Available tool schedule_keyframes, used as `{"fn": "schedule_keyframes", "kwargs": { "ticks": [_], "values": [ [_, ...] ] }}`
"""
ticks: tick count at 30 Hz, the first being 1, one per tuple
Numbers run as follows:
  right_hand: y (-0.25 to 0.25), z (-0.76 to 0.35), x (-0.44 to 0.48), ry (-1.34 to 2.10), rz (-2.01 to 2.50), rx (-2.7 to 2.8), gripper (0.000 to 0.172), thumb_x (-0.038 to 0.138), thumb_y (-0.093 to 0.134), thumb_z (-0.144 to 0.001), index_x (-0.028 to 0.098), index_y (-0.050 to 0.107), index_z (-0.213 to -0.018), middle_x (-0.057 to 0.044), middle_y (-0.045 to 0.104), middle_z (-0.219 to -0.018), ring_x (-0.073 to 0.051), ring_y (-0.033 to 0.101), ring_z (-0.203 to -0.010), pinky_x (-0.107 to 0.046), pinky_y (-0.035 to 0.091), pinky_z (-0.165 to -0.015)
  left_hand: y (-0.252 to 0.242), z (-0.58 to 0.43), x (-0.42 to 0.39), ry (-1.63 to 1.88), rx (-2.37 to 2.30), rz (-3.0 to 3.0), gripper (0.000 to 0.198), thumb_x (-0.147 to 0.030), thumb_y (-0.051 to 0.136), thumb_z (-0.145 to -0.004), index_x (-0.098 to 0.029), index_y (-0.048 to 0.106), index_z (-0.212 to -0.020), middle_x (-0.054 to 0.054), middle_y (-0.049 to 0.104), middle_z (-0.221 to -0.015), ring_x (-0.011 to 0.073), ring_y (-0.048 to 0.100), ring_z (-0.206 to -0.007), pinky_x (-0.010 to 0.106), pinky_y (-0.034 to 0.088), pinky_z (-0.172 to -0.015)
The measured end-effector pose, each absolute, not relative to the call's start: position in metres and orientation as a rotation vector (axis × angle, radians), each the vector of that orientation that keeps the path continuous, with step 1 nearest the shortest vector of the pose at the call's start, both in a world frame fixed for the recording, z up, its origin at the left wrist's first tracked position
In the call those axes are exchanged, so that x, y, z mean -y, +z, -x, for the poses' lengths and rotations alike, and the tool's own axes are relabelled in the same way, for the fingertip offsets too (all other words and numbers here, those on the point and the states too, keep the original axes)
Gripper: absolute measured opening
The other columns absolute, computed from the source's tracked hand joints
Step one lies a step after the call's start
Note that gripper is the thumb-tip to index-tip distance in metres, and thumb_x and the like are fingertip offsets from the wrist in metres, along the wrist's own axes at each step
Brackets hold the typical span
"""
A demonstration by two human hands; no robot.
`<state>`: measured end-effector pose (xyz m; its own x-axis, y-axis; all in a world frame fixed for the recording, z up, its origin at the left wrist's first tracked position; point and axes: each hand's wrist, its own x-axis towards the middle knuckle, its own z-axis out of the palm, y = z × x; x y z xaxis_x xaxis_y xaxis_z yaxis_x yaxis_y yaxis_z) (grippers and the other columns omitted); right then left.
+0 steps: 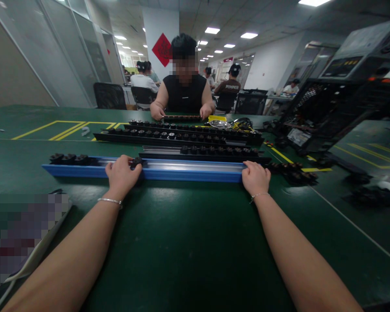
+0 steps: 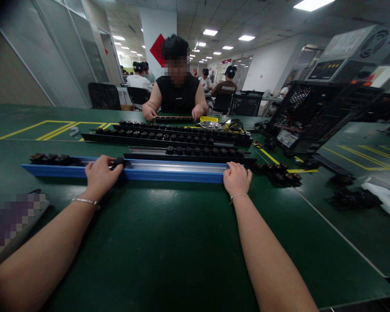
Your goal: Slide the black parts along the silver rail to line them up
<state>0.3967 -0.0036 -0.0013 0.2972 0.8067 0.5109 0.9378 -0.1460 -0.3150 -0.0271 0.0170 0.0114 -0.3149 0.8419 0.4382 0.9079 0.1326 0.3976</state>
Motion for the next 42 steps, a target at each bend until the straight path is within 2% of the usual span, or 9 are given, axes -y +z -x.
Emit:
{"fn": "schedule_keyframes", "kwargs": {
  "ticks": [13,35,42],
  "values": [
    [0.0007,-0.3947,0.0045,-0.276,2.002,1.549,0.045,0.023,0.032,-0.084,0.021,0.064,-0.116,-0.007,0.061,-0.125,-0.024,0.047,-0.12,-0.05,0.022,-0.107,0.0096,0.0244,-0.0148,-0.943,2.224,1.827,0.029,-0.039,0.048,-0.078,-0.019,0.056,-0.098,0.011,0.067,-0.102,0.0287,0.058,-0.106,0.052,0.022,-0.107],
    [-0.0007,-0.3958,0.0037,-0.286,1.994,1.545,0.045,0.022,0.034,-0.083,0.022,0.064,-0.116,-0.007,0.061,-0.125,-0.025,0.048,-0.119,-0.052,0.022,-0.106,0.0058,0.0246,-0.0163,-0.876,2.153,1.902,0.024,-0.038,0.048,-0.08,-0.022,0.054,-0.096,0.01,0.065,-0.102,0.0283,0.057,-0.106,0.049,0.022,-0.108],
    [-0.0009,-0.3955,0.004,-0.279,1.991,1.543,0.046,0.024,0.031,-0.084,0.021,0.064,-0.116,-0.007,0.061,-0.125,-0.024,0.047,-0.12,-0.05,0.021,-0.107,0.0085,0.0217,-0.0138,-0.875,2.14,1.923,0.025,-0.038,0.048,-0.079,-0.021,0.055,-0.096,0.01,0.066,-0.101,0.0282,0.057,-0.105,0.047,0.028,-0.104]
  ]
}}
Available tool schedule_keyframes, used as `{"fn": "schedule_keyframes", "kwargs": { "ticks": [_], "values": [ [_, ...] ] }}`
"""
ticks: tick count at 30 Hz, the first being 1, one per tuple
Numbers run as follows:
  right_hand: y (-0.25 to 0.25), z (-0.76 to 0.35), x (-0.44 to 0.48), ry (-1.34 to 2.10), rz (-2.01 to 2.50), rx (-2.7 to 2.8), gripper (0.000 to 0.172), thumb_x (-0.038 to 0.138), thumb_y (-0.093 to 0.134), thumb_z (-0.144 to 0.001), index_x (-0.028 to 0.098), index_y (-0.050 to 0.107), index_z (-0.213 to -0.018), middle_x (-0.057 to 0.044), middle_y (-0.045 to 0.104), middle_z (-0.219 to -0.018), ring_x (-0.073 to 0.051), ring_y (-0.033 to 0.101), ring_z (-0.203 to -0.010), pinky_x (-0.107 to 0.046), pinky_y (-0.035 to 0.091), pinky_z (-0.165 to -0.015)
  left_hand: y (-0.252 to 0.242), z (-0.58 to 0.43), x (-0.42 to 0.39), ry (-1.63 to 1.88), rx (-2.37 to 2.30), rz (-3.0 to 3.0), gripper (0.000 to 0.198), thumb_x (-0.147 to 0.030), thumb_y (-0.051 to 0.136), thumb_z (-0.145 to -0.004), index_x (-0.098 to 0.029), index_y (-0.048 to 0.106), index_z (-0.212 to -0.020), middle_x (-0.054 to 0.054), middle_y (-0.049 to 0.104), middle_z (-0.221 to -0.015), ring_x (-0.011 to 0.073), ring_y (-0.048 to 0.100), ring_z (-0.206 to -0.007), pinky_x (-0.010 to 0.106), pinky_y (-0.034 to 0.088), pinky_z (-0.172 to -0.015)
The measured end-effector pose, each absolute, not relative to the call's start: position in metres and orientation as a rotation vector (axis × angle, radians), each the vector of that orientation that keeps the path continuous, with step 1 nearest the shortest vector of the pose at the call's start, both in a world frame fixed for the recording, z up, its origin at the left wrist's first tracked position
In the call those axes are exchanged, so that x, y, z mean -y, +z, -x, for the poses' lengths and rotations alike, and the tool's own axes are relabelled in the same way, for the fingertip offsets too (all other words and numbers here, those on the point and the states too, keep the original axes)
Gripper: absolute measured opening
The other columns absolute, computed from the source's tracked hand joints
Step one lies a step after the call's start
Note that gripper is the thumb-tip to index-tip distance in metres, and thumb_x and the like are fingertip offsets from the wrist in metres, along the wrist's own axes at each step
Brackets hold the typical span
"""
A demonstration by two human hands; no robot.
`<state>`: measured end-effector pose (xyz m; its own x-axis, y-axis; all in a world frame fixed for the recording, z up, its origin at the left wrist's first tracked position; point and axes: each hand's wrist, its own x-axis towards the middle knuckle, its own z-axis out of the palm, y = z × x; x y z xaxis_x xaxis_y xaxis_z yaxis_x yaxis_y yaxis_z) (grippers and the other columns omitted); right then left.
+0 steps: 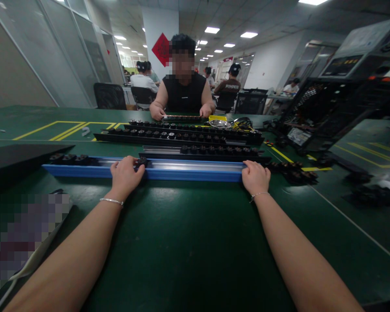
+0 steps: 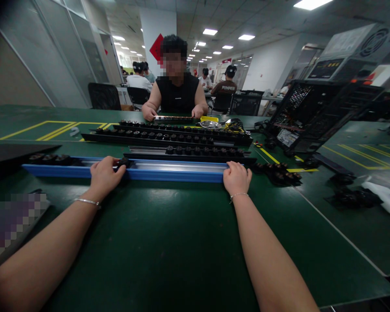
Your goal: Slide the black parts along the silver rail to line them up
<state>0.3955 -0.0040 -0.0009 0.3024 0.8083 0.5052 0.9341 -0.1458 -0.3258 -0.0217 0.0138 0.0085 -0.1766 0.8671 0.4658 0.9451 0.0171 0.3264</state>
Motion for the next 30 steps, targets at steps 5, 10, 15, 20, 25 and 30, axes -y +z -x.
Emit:
{"fn": "schedule_keyframes", "kwargs": {
  "ticks": [5,10,15,20,25,30],
  "values": [
    [-0.0017,-0.3948,0.0039,-0.31,1.981,1.542,0.045,0.022,0.034,-0.083,0.021,0.065,-0.115,-0.007,0.062,-0.124,-0.024,0.048,-0.118,-0.05,0.023,-0.106,0.0099,0.0212,-0.0128,-0.844,2.152,1.923,0.026,-0.039,0.047,-0.08,-0.021,0.055,-0.097,0.009,0.066,-0.101,0.0283,0.057,-0.105,0.045,0.03,-0.101],
    [-0.0022,-0.3955,0.0034,-0.309,1.977,1.54,0.044,0.023,0.034,-0.083,0.022,0.065,-0.114,-0.007,0.062,-0.123,-0.025,0.048,-0.118,-0.05,0.023,-0.105,0.0112,0.0208,-0.0126,-0.822,2.161,1.947,0.026,-0.039,0.047,-0.081,-0.022,0.055,-0.097,0.009,0.066,-0.102,0.0278,0.057,-0.104,0.045,0.03,-0.101],
    [-0.0015,-0.3959,0.0039,-0.299,1.982,1.546,0.045,0.024,0.032,-0.084,0.021,0.065,-0.115,-0.007,0.062,-0.124,-0.024,0.048,-0.119,-0.05,0.022,-0.106,0.0103,0.0201,-0.0121,-0.85,2.13,1.95,0.026,-0.039,0.047,-0.08,-0.021,0.055,-0.098,0.009,0.066,-0.102,0.0273,0.058,-0.104,0.045,0.031,-0.101],
    [-0.0005,-0.3954,0.0044,-0.298,1.989,1.547,0.045,0.023,0.033,-0.084,0.021,0.064,-0.116,-0.007,0.062,-0.125,-0.025,0.048,-0.119,-0.051,0.023,-0.106,0.0089,0.0182,-0.0119,-0.869,2.09,1.985,0.026,-0.038,0.046,-0.08,-0.021,0.056,-0.097,0.009,0.066,-0.101,0.0274,0.058,-0.103,0.046,0.03,-0.102],
    [-0.0007,-0.3962,0.0043,-0.287,1.99,1.554,0.045,0.024,0.032,-0.085,0.02,0.064,-0.116,-0.007,0.061,-0.125,-0.025,0.048,-0.12,-0.05,0.022,-0.107,0.01,0.0172,-0.0114,-0.874,2.085,1.996,0.026,-0.037,0.046,-0.081,-0.02,0.056,-0.098,0.009,0.065,-0.101,0.027,0.058,-0.103,0.047,0.029,-0.103],
    [-0.0009,-0.3963,0.004,-0.287,1.994,1.558,0.045,0.024,0.032,-0.085,0.02,0.064,-0.116,-0.007,0.061,-0.125,-0.025,0.048,-0.12,-0.05,0.022,-0.107,0.0093,0.0181,-0.0121,-0.872,2.096,2.006,0.025,-0.037,0.046,-0.081,-0.021,0.056,-0.098,0.009,0.066,-0.102,0.0267,0.058,-0.104,0.049,0.027,-0.105]
  ]
}}
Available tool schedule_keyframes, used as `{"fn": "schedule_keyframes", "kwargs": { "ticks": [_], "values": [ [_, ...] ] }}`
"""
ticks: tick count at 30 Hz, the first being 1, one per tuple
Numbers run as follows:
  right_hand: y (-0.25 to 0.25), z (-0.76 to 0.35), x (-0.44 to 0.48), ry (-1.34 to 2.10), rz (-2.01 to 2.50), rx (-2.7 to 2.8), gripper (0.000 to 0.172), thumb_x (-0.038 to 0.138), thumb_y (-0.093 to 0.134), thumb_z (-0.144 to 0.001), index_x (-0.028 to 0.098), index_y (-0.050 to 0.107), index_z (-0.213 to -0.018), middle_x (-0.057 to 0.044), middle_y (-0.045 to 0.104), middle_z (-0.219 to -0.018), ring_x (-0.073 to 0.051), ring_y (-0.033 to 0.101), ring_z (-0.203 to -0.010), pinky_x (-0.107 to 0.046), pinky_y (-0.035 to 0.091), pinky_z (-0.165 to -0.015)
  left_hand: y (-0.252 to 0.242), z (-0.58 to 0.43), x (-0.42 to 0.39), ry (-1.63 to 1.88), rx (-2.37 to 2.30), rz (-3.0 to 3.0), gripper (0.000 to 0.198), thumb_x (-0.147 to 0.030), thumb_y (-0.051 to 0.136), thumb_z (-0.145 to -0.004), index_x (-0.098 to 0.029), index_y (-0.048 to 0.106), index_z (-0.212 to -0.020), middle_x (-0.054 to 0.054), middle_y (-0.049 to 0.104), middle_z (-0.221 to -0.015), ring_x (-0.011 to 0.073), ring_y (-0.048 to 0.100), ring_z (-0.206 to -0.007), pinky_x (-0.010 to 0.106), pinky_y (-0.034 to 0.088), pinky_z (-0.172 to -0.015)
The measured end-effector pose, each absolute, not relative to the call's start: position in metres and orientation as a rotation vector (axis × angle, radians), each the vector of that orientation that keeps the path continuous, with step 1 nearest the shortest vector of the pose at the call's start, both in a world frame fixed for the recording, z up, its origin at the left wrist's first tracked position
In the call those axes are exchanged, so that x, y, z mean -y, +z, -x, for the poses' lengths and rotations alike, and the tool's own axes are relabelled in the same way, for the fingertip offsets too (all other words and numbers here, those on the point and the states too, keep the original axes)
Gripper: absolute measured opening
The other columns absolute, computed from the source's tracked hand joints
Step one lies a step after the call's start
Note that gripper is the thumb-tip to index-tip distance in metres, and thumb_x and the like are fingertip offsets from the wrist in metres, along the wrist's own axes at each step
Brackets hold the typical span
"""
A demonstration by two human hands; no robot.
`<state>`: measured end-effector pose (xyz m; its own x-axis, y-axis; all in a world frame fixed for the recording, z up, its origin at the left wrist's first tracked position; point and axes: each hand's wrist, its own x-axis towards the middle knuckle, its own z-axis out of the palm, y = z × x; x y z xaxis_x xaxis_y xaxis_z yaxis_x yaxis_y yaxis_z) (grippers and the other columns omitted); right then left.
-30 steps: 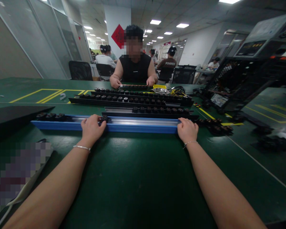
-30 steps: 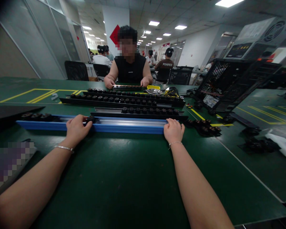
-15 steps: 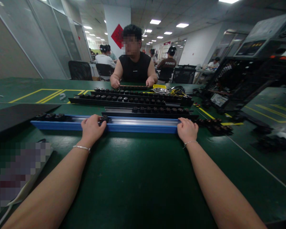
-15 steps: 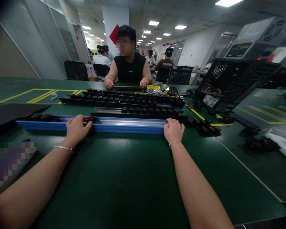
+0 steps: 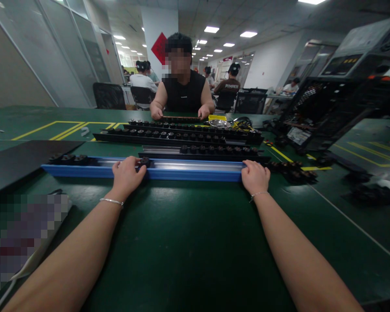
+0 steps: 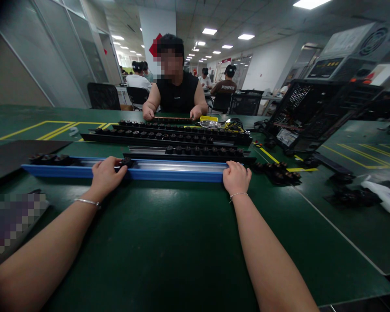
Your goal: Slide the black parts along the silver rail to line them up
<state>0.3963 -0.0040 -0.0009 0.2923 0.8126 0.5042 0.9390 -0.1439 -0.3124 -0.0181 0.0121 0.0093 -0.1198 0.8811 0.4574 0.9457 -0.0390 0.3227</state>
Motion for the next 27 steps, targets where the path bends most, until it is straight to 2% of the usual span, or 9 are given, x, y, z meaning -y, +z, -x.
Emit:
{"fn": "schedule_keyframes", "kwargs": {
  "ticks": [13,27],
  "values": [
    [-0.0001,-0.3943,0.0051,-0.304,1.995,1.548,0.045,0.024,0.031,-0.084,0.021,0.064,-0.115,-0.006,0.061,-0.125,-0.024,0.047,-0.12,-0.049,0.022,-0.106,0.0044,0.0208,-0.0144,-0.887,2.031,2.069,0.027,-0.038,0.046,-0.082,-0.021,0.056,-0.1,0.009,0.066,-0.105,0.0273,0.059,-0.106,0.055,0.02,-0.109],
    [-0.0006,-0.3946,0.0044,-0.282,1.978,1.539,0.045,0.023,0.032,-0.084,0.02,0.064,-0.115,-0.007,0.062,-0.124,-0.025,0.047,-0.12,-0.051,0.022,-0.107,0.0089,0.0198,-0.0114,-0.891,2.044,2.123,0.029,-0.036,0.045,-0.082,-0.021,0.057,-0.104,0.008,0.069,-0.104,0.0259,0.059,-0.107,0.053,0.02,-0.111]
  ]
}}
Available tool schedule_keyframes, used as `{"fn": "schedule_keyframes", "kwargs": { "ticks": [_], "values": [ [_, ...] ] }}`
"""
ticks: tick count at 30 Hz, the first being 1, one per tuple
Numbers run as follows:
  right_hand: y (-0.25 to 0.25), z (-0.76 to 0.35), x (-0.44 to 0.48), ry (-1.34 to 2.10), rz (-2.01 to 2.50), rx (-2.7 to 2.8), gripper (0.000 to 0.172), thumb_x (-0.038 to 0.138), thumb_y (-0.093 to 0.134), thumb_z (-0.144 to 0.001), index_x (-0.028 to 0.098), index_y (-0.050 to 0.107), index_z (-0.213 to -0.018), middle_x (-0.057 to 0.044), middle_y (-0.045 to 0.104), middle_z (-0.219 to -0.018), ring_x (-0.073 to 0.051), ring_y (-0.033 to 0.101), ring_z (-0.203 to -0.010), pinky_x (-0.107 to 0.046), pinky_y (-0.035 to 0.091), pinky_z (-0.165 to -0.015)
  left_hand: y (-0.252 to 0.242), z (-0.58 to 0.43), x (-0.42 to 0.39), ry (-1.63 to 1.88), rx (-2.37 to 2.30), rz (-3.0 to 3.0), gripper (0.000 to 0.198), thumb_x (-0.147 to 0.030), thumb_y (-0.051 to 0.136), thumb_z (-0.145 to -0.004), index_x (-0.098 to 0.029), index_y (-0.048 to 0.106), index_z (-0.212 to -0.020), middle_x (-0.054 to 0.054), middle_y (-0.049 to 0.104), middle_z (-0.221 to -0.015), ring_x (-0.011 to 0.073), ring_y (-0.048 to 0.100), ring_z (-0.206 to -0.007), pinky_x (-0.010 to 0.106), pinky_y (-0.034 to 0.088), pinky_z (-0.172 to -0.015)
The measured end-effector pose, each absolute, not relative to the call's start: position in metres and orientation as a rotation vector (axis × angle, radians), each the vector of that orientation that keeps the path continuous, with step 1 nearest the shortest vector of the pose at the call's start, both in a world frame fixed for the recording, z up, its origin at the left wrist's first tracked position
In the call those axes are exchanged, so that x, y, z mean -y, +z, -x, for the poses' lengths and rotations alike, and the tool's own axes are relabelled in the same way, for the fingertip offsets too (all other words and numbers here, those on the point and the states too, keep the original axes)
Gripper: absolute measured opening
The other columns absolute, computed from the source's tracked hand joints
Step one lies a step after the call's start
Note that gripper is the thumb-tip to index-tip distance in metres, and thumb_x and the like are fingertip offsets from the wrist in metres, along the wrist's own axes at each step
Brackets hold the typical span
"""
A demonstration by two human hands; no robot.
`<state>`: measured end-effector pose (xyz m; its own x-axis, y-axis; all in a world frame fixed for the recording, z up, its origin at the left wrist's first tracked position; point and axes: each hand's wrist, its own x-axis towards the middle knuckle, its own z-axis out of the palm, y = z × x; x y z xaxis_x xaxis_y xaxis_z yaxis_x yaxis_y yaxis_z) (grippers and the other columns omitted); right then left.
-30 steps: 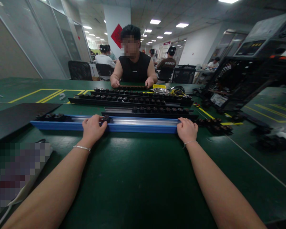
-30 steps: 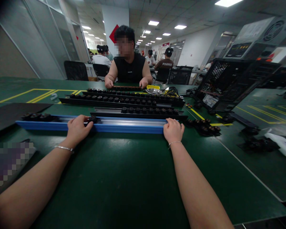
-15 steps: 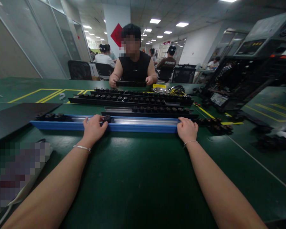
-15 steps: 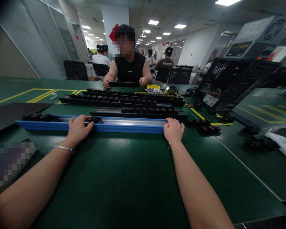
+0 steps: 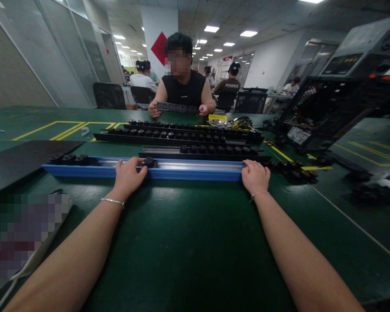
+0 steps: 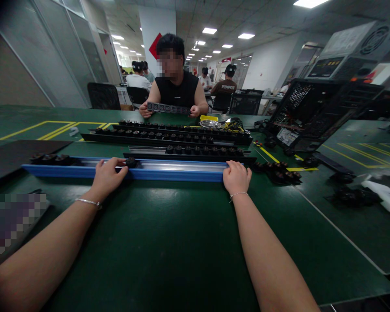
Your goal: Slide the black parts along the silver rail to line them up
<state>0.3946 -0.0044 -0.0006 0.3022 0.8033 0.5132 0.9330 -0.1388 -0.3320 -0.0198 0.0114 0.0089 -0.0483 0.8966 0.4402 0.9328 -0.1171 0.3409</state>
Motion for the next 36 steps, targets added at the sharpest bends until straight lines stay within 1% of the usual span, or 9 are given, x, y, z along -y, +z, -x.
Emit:
{"fn": "schedule_keyframes", "kwargs": {
  "ticks": [4,7,12,15,20,24,30,36],
  "values": [
    [-0.0014,-0.3953,0.0037,-0.289,1.983,1.549,0.045,0.024,0.031,-0.084,0.02,0.064,-0.115,-0.007,0.062,-0.124,-0.025,0.047,-0.12,-0.05,0.021,-0.106,0.0096,0.0201,-0.0116,-0.936,2.032,2.13,0.025,-0.033,0.045,-0.081,-0.022,0.058,-0.098,0.006,0.07,-0.1,0.0242,0.061,-0.103,0.05,0.021,-0.112],
    [-0.0012,-0.3946,0.0038,-0.299,1.99,1.542,0.045,0.023,0.032,-0.083,0.021,0.064,-0.115,-0.007,0.061,-0.125,-0.024,0.047,-0.12,-0.05,0.022,-0.106,0.0109,0.0207,-0.0115,-0.979,2.005,2.129,0.019,-0.031,0.046,-0.079,-0.022,0.057,-0.092,0.006,0.07,-0.096,0.023,0.063,-0.098,0.046,0.026,-0.11],
    [-0.0009,-0.394,0.0045,-0.315,1.987,1.541,0.045,0.022,0.033,-0.083,0.021,0.064,-0.115,-0.007,0.061,-0.125,-0.024,0.048,-0.119,-0.05,0.022,-0.106,0.012,0.0225,-0.0113,-1.026,2.009,2.113,0.015,-0.029,0.047,-0.075,-0.023,0.056,-0.086,0.005,0.069,-0.091,0.0236,0.062,-0.093,0.041,0.041,-0.097],
    [-0.0009,-0.3946,0.0045,-0.315,1.995,1.552,0.045,0.023,0.032,-0.084,0.021,0.064,-0.115,-0.007,0.061,-0.125,-0.024,0.047,-0.119,-0.049,0.022,-0.106,0.0119,0.0233,-0.0114,-1.018,2.015,2.113,0.016,-0.029,0.047,-0.074,-0.023,0.055,-0.086,0.006,0.068,-0.092,0.0249,0.061,-0.093,0.04,0.045,-0.091],
    [-0.0014,-0.3959,0.0036,-0.307,1.999,1.554,0.045,0.024,0.031,-0.084,0.021,0.064,-0.115,-0.007,0.061,-0.125,-0.024,0.047,-0.119,-0.049,0.022,-0.106,0.0135,0.0231,-0.0106,-0.943,2.015,2.166,0.016,-0.027,0.046,-0.072,-0.023,0.054,-0.085,0.004,0.066,-0.084,0.0236,0.062,-0.087,0.035,0.046,-0.085],
    [-0.0021,-0.3963,0.0032,-0.296,2.005,1.552,0.046,0.025,0.03,-0.084,0.021,0.063,-0.116,-0.006,0.06,-0.126,-0.024,0.046,-0.12,-0.048,0.02,-0.106,0.0141,0.0236,-0.0105,-0.916,2.016,2.181,0.015,-0.028,0.045,-0.071,-0.024,0.054,-0.084,0.004,0.067,-0.086,0.0234,0.062,-0.086,0.034,0.046,-0.083],
    [-0.0014,-0.3966,0.0031,-0.291,1.996,1.554,0.045,0.024,0.032,-0.084,0.022,0.064,-0.115,-0.007,0.061,-0.125,-0.024,0.048,-0.119,-0.05,0.022,-0.106,0.0143,0.0232,-0.0109,-0.931,1.994,2.22,0.016,-0.028,0.044,-0.071,-0.025,0.054,-0.083,0.003,0.07,-0.093,0.0236,0.063,-0.093,0.035,0.046,-0.088],
    [0.0006,-0.3939,0.0047,-0.303,2.014,1.552,0.046,0.024,0.031,-0.084,0.021,0.064,-0.116,-0.006,0.061,-0.126,-0.024,0.047,-0.12,-0.049,0.022,-0.106,0.0144,0.0236,-0.0109,-0.948,1.978,2.229,0.018,-0.028,0.043,-0.071,-0.025,0.056,-0.083,0.003,0.07,-0.094,0.0236,0.062,-0.095,0.035,0.045,-0.09]
  ]
}}
